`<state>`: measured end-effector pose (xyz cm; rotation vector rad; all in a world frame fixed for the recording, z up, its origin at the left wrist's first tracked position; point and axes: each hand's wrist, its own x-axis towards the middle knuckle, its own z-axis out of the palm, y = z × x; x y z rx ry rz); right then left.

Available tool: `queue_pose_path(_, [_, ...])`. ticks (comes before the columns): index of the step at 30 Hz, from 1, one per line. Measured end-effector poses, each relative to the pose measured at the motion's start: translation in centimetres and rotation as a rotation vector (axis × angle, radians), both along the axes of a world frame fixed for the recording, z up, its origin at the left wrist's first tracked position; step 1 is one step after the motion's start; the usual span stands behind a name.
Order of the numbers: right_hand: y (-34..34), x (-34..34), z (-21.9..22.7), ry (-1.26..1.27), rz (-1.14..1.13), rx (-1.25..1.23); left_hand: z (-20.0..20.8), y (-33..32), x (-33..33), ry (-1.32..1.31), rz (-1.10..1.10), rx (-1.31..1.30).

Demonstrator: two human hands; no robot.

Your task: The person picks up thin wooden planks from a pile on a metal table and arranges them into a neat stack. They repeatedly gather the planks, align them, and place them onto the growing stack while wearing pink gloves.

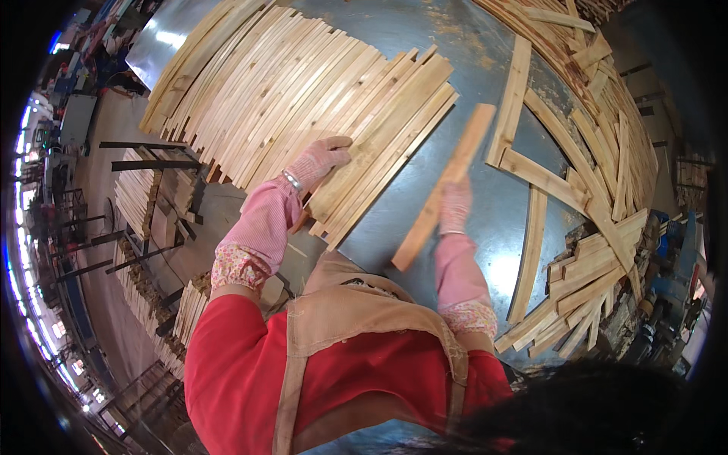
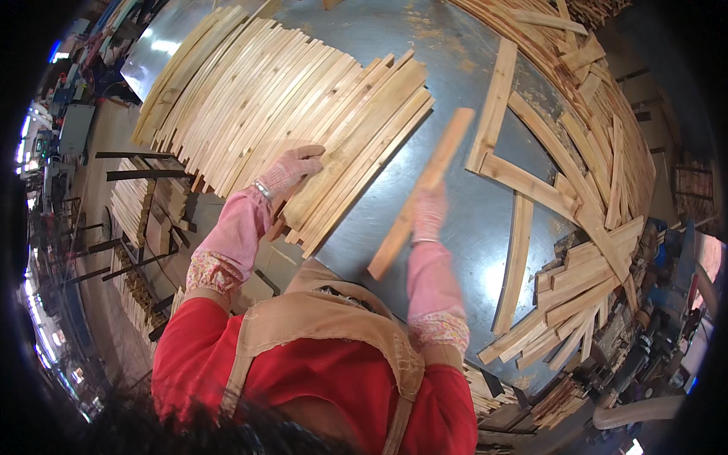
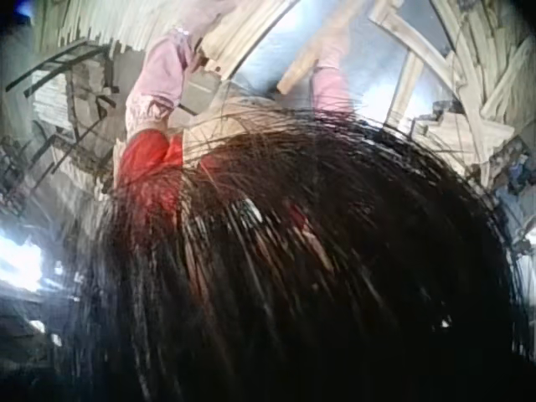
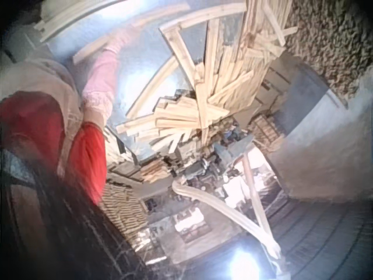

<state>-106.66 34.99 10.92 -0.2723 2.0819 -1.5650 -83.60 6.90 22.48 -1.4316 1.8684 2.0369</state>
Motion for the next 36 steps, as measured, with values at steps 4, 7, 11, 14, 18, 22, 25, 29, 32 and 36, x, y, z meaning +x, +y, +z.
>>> queue_pose_path(4, [-7.2, 8.6, 3.5, 0.24, 0.299, 0.238, 0.5, -0.4, 0.1, -0.006, 0.022, 0.122])
queue_pose_path(7, [-6.6, 7.6, 2.9, 0.22, 0.351, 0.304, 0.7, -0.6, -0.3, 0.024, -0.072, 0.013])
queue_pose_path(11, [-4.0, -2.3, 4.1, 0.42, 0.388, 0.566, -1.3, 0.6, 2.4, 0.007, -0.117, -0.457])
queue_pose_path(14, [-3.9, -11.9, 4.7, 0.756, 0.172, 0.851, 1.2, 2.0, 3.0, -0.051, -0.118, -0.764])
queue_pose_path(18, [-6.9, -18.0, 8.9, 0.572, 0.222, 1.121, 2.9, 4.8, 0.8, 0.04, -0.141, -1.058])
queue_pose_path(22, [-6.8, -21.3, 9.6, 0.262, 0.283, 1.15, 2.6, 10.2, -6.3, 0.284, -0.17, -0.798])
queue_pose_path(25, [-4.2, -17.0, 11.7, 0.11, 0.449, 0.834, -4.0, 14.1, -12.7, 0.452, -0.014, -0.349])
queue_pose_path(29, [5.5, -10.0, 9.1, -0.131, 0.595, 0.43, -5.6, 15.2, -19.5, 0.248, 0.049, 0.678])
queue_pose_path(32, [12.2, -8.2, 8.0, 0.131, 0.126, 0.615, -6.6, 15.6, -19.9, 0.209, -0.201, 0.567])
queue_pose_path(36, [13.7, -9.0, 4.8, 0.139, -0.456, 0.663, -6.0, 20.2, -19.8, 0.078, -0.274, -0.26])
